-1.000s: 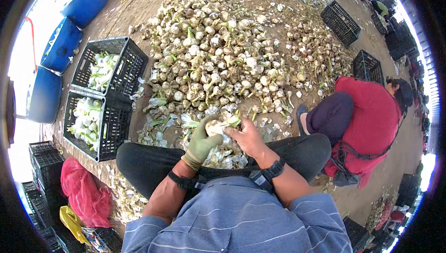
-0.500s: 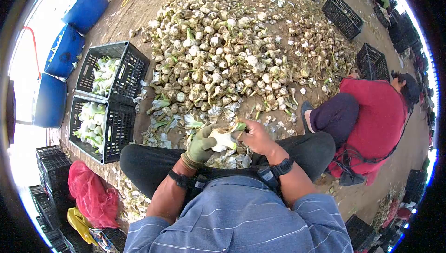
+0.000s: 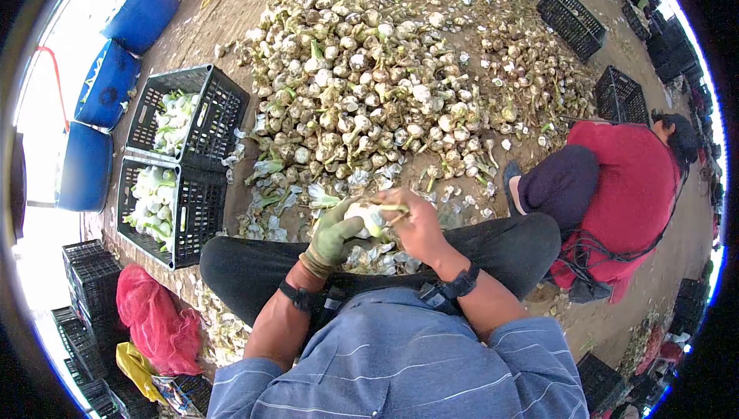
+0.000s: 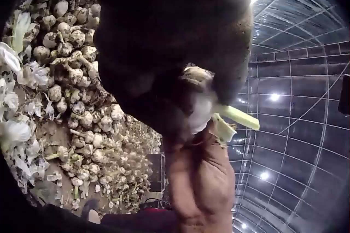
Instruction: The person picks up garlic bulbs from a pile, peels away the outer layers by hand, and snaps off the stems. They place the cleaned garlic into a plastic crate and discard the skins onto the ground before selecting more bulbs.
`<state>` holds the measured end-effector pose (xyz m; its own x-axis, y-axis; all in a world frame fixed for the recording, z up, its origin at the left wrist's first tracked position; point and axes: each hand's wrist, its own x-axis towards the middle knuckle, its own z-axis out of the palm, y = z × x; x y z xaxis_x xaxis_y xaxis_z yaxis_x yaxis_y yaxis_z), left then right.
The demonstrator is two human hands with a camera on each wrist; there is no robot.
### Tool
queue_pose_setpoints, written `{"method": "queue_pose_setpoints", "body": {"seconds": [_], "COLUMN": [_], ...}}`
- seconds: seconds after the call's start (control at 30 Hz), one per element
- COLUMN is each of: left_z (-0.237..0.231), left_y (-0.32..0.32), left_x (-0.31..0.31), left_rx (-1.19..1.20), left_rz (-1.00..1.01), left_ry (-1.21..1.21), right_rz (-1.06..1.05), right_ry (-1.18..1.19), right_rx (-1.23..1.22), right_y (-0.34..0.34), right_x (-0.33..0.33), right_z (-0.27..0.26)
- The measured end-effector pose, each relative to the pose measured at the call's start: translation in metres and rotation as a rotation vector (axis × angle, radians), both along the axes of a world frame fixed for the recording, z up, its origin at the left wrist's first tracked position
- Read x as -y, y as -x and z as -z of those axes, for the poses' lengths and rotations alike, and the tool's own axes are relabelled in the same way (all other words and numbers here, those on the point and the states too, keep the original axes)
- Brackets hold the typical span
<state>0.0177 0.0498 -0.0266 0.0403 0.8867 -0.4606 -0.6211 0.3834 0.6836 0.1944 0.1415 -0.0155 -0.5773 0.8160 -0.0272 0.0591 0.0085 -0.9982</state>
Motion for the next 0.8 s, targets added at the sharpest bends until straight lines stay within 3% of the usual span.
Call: {"method": "queue_pose_setpoints", "body": {"seconds": [0.07,0.2,0.3,0.33,0.43,0.47,0.57,0.6,0.7,0.8], "left_z": [-0.009,-0.007,-0.014,-0.014,-0.001,-0.003,0.007,0.007,0.004,-0.003], "left_y": [0.001,0.002,0.007,0.006,0.004,0.005,0.009,0.009,0.005,0.007], "left_x": [-0.002,0.000,0.003,0.003,0.000,-0.001,0.000,0.000,0.000,0.001], "left_rx": [0.007,0.148,0.181,0.150,-0.063,-0.091,-0.157,-0.184,-0.278,-0.434], "left_rz": [0.045,0.052,0.031,0.029,0.004,-0.009,0.004,0.003,0.016,0.107], "left_ry": [0.010,-0.114,-0.204,-0.167,-0.110,-0.133,-0.076,-0.072,-0.103,-0.036], "right_rz": [0.079,0.210,0.563,0.465,-0.252,-0.323,-0.180,-0.137,-0.296,-0.347], "right_ry": [0.207,0.552,0.656,0.599,0.123,-0.180,0.051,0.009,-0.500,-0.578], "right_rx": [0.022,-0.245,-0.235,-0.223,0.484,0.557,0.266,0.246,0.346,0.341], "right_y": [-0.002,-0.002,-0.004,-0.013,-0.020,-0.020,-0.010,-0.008,-0.003,-0.005], "right_x": [-0.005,-0.017,-0.039,-0.047,-0.042,-0.033,-0.024,-0.019,-0.017,-0.018], "right_z": [0.008,0.021,0.013,0.020,-0.001,-0.009,-0.026,-0.029,-0.042,-0.029]}}
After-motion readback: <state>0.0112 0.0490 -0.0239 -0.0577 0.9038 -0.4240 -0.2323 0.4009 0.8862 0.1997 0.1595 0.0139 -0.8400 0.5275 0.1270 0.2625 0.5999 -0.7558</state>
